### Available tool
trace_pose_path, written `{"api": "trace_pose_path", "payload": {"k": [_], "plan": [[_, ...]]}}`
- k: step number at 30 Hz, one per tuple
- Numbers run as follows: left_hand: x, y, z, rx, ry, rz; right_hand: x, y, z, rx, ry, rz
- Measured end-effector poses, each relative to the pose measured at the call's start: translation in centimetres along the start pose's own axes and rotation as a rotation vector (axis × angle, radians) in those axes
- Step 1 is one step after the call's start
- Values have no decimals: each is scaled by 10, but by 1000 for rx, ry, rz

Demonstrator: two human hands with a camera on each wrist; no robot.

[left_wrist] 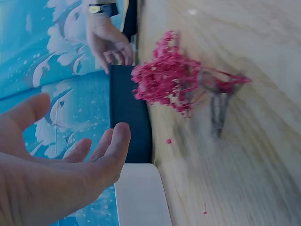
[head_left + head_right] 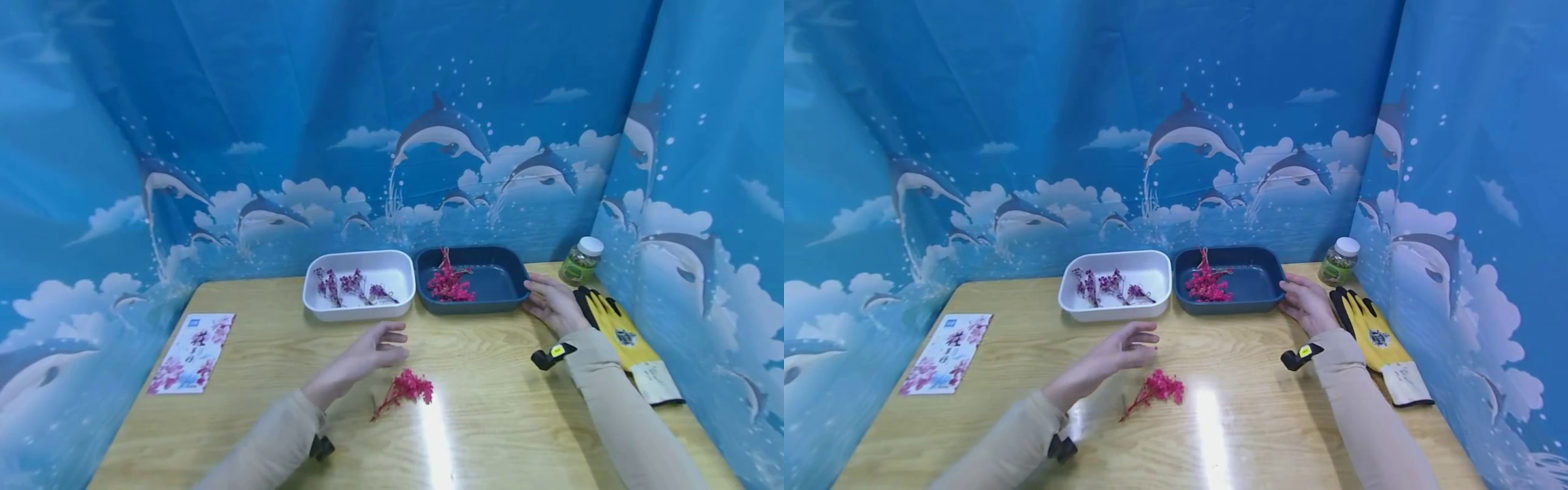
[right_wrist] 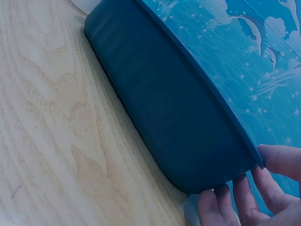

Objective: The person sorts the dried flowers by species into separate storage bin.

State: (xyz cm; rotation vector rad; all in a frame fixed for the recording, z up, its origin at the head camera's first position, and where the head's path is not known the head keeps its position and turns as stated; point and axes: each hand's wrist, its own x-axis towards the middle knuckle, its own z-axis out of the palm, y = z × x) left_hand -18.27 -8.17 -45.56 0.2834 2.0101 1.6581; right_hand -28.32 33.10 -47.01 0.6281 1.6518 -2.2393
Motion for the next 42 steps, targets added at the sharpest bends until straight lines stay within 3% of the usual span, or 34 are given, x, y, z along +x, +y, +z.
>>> {"api": "trace_pose_path", "payload": {"k": [6, 13, 21, 32, 42], "plan": [[-6, -6, 12, 178, -40, 33, -1, 0, -1, 8, -9, -15], [-12, -12, 23, 384, -32, 86, -2, 1, -1, 29, -27, -31], [-15, -20, 28, 507, -21, 96, -2, 0, -2, 22, -24, -28], [-18, -33, 39, 864, 28, 98, -3, 1, 0, 10, -21, -29], [-22, -37, 47, 1109, 94, 205, 0, 2, 0, -7, -9, -25]]}}
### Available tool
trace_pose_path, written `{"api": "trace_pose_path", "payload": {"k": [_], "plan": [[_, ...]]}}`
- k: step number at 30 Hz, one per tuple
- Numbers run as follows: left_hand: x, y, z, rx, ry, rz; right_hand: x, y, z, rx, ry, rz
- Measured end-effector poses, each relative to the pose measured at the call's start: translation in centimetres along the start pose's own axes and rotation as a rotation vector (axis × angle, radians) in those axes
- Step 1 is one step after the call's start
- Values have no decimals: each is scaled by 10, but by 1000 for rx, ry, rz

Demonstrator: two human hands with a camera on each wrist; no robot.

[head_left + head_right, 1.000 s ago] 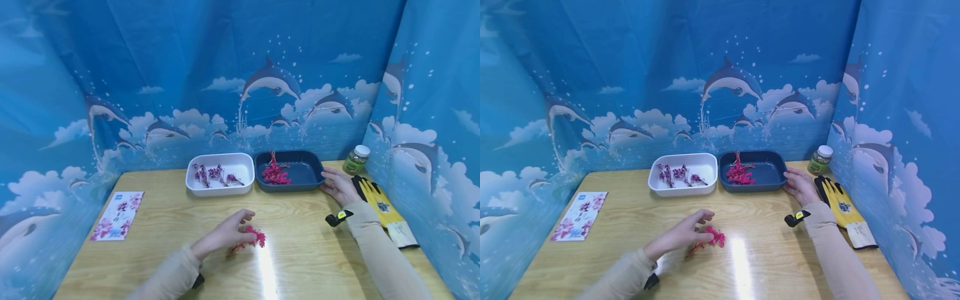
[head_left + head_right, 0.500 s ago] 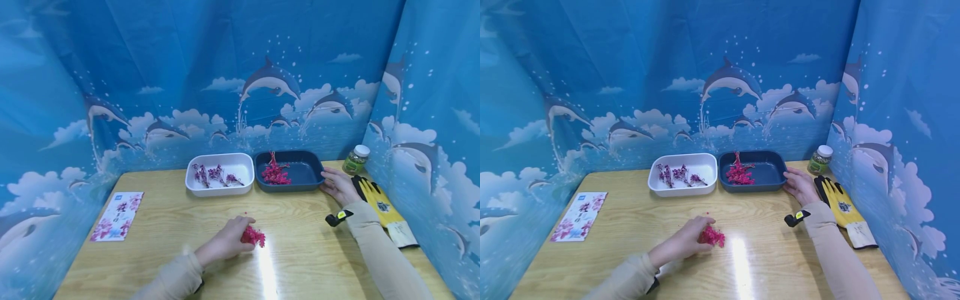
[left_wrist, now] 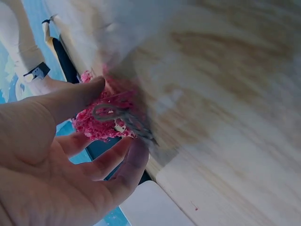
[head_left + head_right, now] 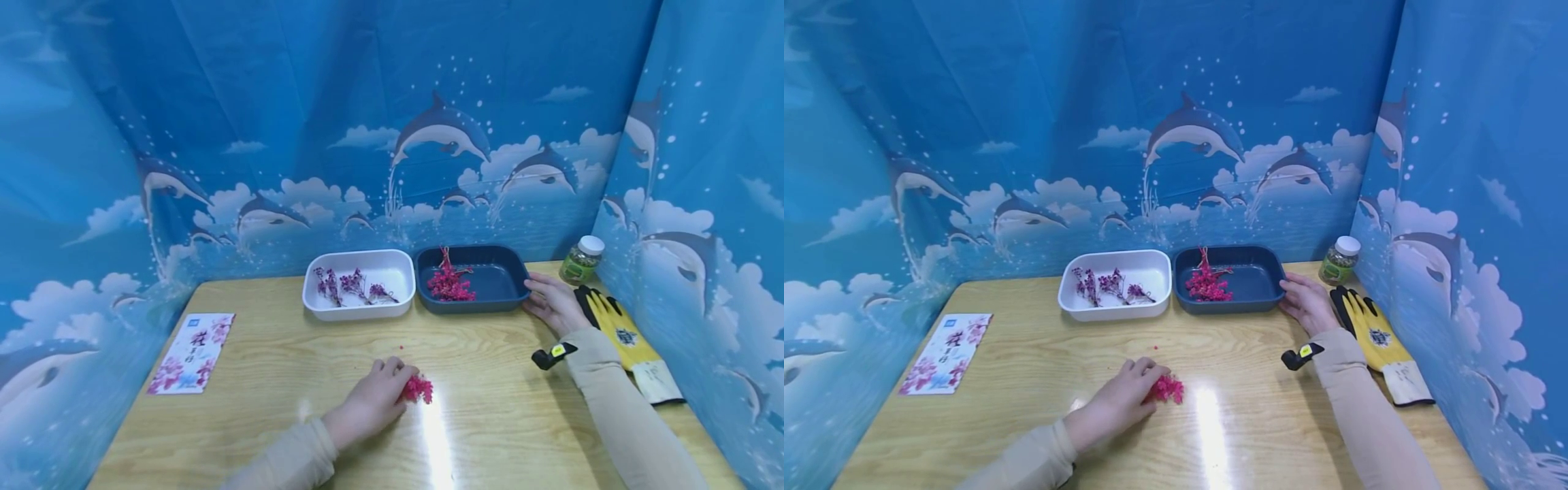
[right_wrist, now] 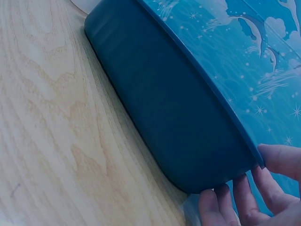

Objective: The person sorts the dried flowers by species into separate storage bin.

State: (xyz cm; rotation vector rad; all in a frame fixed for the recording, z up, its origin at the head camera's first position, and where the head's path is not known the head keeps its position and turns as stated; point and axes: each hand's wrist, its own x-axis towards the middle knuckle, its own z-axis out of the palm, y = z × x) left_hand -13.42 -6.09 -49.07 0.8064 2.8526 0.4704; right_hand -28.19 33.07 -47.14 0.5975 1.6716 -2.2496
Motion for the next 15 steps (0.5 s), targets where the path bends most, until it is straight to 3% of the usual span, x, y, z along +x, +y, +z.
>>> {"api": "trace_pose_path", "payload": {"k": [8, 15], "plan": [[-3, 2, 3, 87, 74, 45, -1, -1, 0, 5, 2, 7], [-1, 3, 0, 74, 66, 35, 0, -1, 0, 7, 9, 11]]}}
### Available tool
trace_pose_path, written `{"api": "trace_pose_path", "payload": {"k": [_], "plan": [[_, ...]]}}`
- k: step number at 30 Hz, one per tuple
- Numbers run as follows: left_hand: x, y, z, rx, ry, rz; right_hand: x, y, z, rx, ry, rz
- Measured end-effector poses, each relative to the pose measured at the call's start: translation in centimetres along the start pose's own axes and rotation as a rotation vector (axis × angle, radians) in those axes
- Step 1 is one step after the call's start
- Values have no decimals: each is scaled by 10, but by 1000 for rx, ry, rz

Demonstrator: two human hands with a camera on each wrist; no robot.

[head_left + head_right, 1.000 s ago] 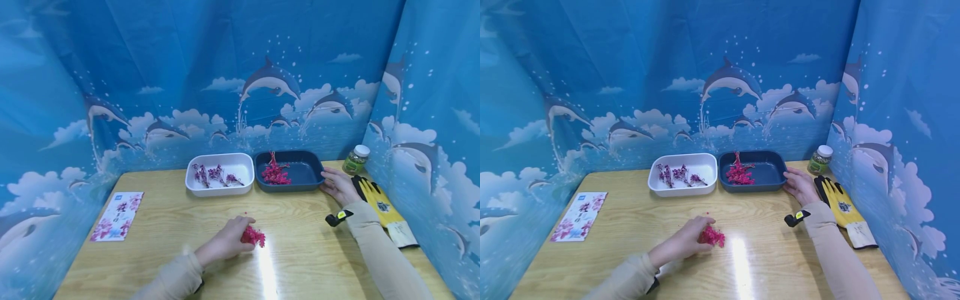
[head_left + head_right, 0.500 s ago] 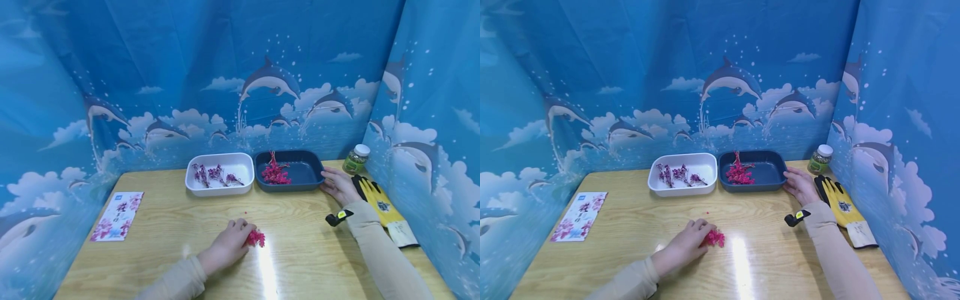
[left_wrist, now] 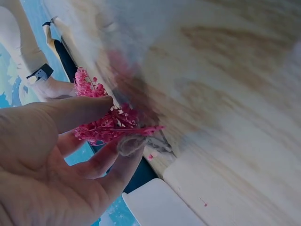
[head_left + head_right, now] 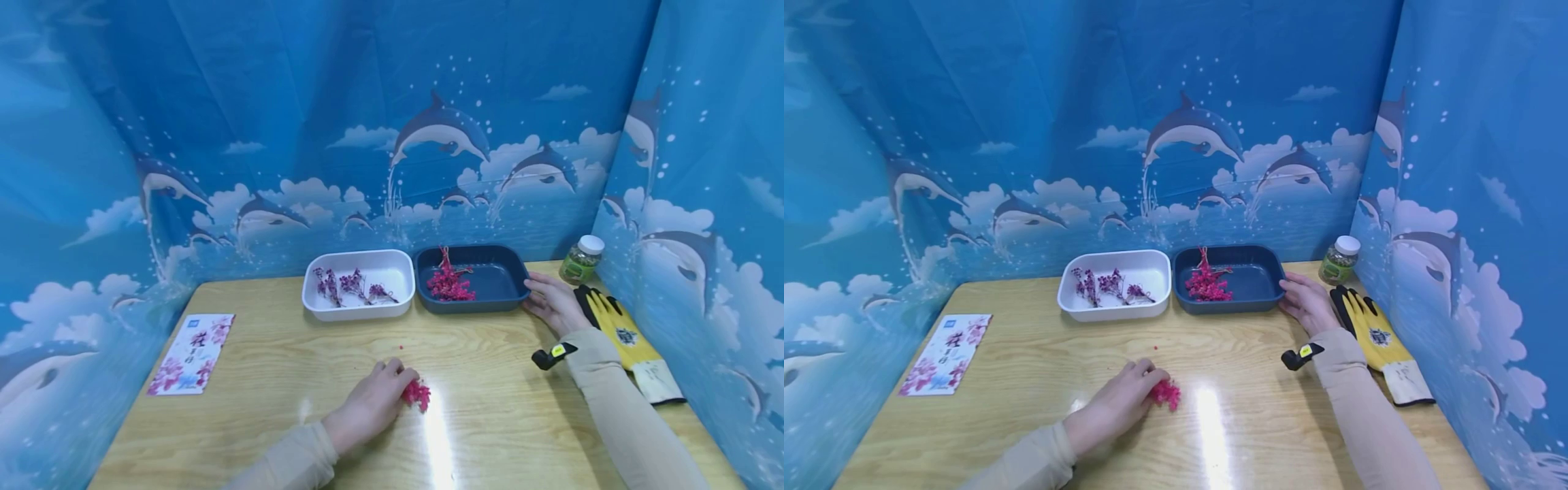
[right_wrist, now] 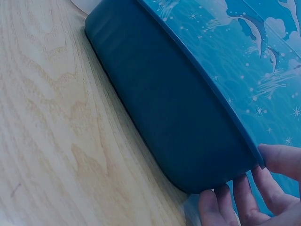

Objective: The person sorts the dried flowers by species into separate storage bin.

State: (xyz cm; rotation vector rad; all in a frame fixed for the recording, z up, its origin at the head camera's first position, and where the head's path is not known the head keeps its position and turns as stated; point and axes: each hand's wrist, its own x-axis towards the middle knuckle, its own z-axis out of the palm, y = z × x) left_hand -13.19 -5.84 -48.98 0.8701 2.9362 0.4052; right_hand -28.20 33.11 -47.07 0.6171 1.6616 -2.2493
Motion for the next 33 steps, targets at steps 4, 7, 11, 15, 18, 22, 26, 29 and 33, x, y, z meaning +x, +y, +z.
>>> {"api": "trace_pose_path", "payload": {"k": [4, 7, 11, 15, 18, 22, 26, 29, 33], "plan": [[3, -1, -4, -36, 6, 3, 0, 0, 0, -9, 1, -2], [5, -2, -7, -71, 26, 20, 0, 0, -1, -6, -3, 0], [9, -4, -12, -150, 14, 35, -1, 0, -1, -7, 3, 6], [14, -7, -20, -320, -11, 27, -1, -1, -2, -18, 13, 0], [20, -9, -27, -504, -32, 7, 0, -1, -1, -20, 20, -4], [29, -11, -32, -731, -69, -48, 0, -1, 1, -16, 28, 1], [35, -11, -35, -906, -87, -86, 1, -1, 1, -10, 34, 3], [39, -11, -37, -1026, -106, -105, 1, -2, 0, -12, 39, 5], [44, -12, -40, -1175, -143, -126, 2, -1, 0, -20, 40, 10]]}}
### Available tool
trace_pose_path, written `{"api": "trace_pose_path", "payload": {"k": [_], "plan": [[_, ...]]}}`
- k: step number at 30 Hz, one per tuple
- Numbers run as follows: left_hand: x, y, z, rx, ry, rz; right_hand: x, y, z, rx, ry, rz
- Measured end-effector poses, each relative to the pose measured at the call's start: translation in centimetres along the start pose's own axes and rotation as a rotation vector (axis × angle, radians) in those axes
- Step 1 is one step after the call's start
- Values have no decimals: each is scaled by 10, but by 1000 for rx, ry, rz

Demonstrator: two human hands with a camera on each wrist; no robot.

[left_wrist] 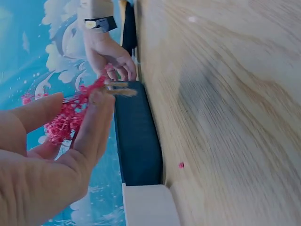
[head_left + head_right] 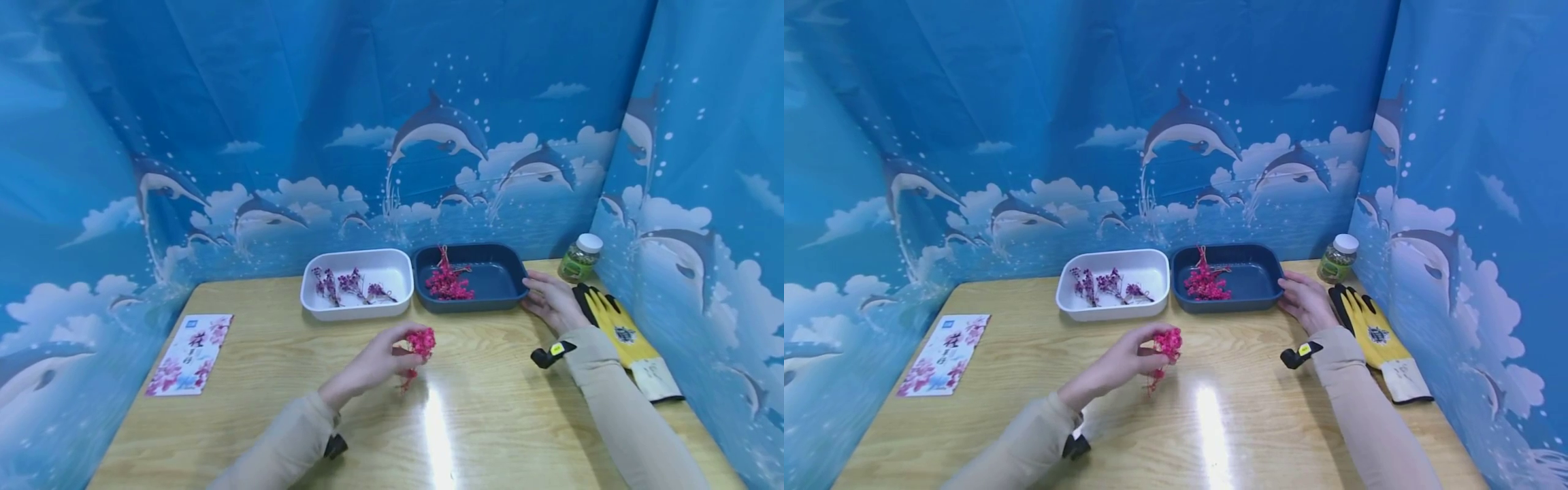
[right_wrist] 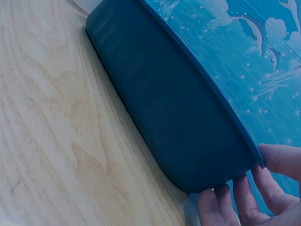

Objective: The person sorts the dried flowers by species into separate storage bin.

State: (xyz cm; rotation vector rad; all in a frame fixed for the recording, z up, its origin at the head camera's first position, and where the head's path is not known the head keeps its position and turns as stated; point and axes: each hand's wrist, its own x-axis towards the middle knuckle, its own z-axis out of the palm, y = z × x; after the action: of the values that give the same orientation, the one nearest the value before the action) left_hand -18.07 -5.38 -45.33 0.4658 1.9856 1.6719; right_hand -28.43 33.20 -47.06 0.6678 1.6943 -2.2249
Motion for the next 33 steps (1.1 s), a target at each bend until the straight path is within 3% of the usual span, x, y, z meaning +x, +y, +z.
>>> {"api": "trace_pose_path", "payload": {"k": [13, 24, 33], "plan": [[22, 9, -7, -300, 4, -93, -1, 0, 1, -10, -1, 1], [46, 15, -9, -486, -22, -59, -2, 1, 0, -8, -10, -12], [67, 25, -10, -734, 104, -134, -3, 0, 2, -14, -14, -11]]}}
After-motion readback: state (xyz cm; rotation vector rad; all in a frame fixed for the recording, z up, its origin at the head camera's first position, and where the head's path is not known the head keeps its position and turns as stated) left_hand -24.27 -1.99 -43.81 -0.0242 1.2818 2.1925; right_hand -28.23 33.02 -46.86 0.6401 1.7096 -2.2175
